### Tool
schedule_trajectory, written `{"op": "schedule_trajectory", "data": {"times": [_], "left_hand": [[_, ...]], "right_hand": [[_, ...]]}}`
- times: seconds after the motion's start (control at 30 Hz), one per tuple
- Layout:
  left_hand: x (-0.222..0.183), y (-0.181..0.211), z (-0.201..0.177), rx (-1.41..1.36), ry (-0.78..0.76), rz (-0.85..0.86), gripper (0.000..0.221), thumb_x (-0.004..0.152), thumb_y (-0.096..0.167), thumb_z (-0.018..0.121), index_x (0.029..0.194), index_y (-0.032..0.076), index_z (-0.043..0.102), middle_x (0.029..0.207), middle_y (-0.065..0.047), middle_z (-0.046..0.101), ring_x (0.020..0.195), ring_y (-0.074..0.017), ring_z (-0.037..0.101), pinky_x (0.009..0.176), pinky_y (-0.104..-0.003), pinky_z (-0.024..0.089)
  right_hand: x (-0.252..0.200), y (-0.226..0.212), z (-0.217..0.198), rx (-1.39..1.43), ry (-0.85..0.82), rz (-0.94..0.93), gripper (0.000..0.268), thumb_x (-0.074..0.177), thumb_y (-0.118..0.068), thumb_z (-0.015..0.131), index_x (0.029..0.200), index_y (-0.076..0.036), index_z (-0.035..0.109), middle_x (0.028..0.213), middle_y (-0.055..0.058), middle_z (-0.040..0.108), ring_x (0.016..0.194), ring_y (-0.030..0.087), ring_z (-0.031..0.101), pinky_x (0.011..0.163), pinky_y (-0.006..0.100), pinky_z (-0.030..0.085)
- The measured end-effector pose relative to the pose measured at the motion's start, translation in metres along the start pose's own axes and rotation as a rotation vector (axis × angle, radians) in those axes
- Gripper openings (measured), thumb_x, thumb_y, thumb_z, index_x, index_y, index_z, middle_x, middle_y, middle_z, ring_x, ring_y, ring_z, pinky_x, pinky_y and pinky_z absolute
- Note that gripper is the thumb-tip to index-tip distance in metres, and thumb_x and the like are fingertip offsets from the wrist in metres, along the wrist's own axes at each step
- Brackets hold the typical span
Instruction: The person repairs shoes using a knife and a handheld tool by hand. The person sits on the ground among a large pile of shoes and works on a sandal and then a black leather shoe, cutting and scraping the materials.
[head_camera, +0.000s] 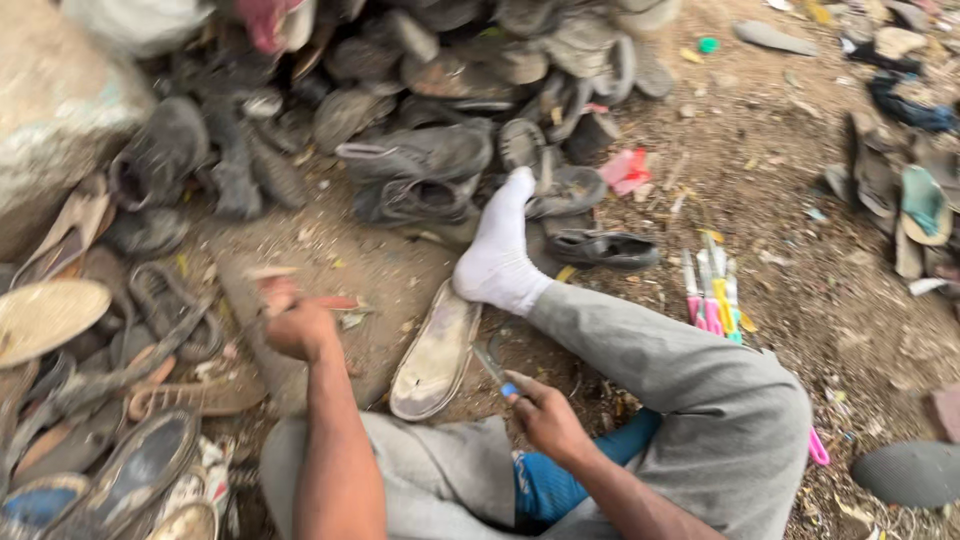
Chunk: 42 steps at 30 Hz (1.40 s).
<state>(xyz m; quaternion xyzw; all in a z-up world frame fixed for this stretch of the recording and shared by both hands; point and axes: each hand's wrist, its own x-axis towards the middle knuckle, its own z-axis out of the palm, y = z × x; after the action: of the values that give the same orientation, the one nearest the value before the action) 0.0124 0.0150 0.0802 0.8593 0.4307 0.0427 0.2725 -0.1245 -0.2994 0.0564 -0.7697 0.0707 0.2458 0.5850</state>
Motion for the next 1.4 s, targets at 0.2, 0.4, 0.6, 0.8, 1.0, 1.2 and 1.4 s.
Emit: {"op": "schedule_trajectory", "data": {"times": [0.2,0.4,0.6,0.8,1.0,1.2,1.4], "left_hand": [[-0.156,0.138,0.008,-0.704,-0.320,1.241,0.064,0.102,0.059,0.054,0.141,0.009,0.058,0.144,-0.018,0.060,0.134,-0.0321,0.059,0.114,-0.045,0.049],[-0.077,0.103,0.021,0.043,-0.374,0.617,0.081,0.092,0.058,0.066,0.152,0.010,0.043,0.156,-0.019,0.038,0.138,-0.0358,0.044,0.107,-0.052,0.038],[-0.072,-0.068,0.078,0.198,-0.722,0.414,0.061,0.105,0.053,0.062,0.119,-0.005,0.077,0.103,-0.030,0.074,0.088,-0.0305,0.070,0.081,-0.045,0.056],[-0.092,-0.105,0.007,-0.597,-0.874,-0.072,0.045,0.092,0.029,0.065,0.123,-0.003,0.072,0.104,-0.015,0.079,0.088,-0.0237,0.072,0.079,-0.037,0.059],[-0.119,-0.112,-0.029,-1.095,-0.553,-0.220,0.036,0.091,0.024,0.069,0.118,0.000,0.072,0.111,-0.015,0.075,0.097,-0.0235,0.071,0.082,-0.036,0.059],[-0.092,-0.002,-0.056,-0.772,-0.124,0.141,0.029,0.089,0.018,0.072,0.114,0.004,0.073,0.117,-0.015,0.072,0.105,-0.0233,0.070,0.086,-0.036,0.059],[-0.034,0.134,0.080,0.080,0.117,0.856,0.050,0.084,0.038,0.078,0.118,0.002,0.073,0.145,-0.025,0.048,0.131,-0.0414,0.043,0.108,-0.053,0.036]], "right_hand": [[0.023,0.005,-0.004,0.027,-0.068,0.011,0.032,0.104,-0.018,0.058,0.131,-0.001,0.062,0.067,0.000,0.053,0.057,0.009,0.046,0.051,0.029,0.041],[0.012,-0.026,-0.043,0.262,0.089,0.059,0.045,0.100,-0.016,0.057,0.145,-0.011,0.058,0.072,-0.002,0.060,0.057,0.007,0.048,0.049,0.026,0.039],[0.009,-0.041,-0.041,0.409,0.029,0.071,0.046,0.099,-0.015,0.057,0.145,-0.010,0.058,0.069,-0.001,0.058,0.054,0.008,0.047,0.046,0.026,0.035],[-0.001,-0.054,-0.054,0.323,0.082,0.006,0.046,0.101,-0.017,0.058,0.146,-0.010,0.059,0.068,-0.001,0.060,0.053,0.006,0.049,0.046,0.024,0.037],[-0.003,-0.063,-0.071,0.459,0.152,0.071,0.049,0.100,-0.018,0.054,0.149,-0.013,0.053,0.067,0.003,0.060,0.045,0.010,0.044,0.041,0.027,0.033],[0.016,-0.060,-0.031,0.359,0.084,0.152,0.048,0.100,-0.017,0.056,0.148,-0.015,0.055,0.070,0.000,0.059,0.050,0.008,0.046,0.044,0.026,0.034],[0.023,-0.036,-0.013,0.301,-0.047,0.154,0.044,0.102,-0.017,0.056,0.146,-0.013,0.055,0.067,-0.001,0.057,0.051,0.008,0.046,0.045,0.027,0.035]]}}
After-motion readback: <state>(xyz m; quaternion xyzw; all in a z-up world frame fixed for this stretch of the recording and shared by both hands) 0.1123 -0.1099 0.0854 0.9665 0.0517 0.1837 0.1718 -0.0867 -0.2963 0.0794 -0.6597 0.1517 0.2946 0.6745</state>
